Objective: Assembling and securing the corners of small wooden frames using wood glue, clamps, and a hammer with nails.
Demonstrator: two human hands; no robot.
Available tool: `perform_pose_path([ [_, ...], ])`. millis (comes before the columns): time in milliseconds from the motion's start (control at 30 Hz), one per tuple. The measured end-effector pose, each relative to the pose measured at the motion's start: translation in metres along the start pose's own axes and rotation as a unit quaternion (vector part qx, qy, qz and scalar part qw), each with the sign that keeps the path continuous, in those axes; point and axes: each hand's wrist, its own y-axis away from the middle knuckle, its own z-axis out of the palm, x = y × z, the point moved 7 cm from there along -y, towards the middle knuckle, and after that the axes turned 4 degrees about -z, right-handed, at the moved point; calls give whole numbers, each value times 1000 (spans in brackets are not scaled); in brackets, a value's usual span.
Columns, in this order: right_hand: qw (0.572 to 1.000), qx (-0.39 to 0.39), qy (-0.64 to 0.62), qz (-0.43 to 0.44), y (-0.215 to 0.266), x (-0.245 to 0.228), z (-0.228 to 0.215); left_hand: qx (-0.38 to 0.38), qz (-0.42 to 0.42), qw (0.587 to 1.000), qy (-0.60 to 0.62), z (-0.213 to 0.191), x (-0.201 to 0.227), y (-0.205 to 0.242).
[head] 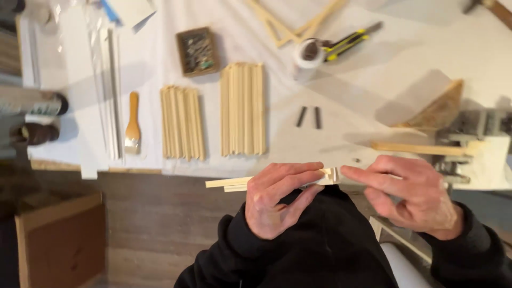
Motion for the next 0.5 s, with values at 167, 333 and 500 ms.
perform_pose_path([
  [167, 1000, 15, -12, -16, 31, -2, -19, -29, 26, 999, -17, 30, 24, -8],
  [333, 999, 21, -9, -31, 53, 5, -37, -57, 40, 997, -24, 59, 43, -6],
  [500, 998, 23, -27, -46, 105, 24, -42, -60, 41, 997, -28, 79, 58, -3],
])
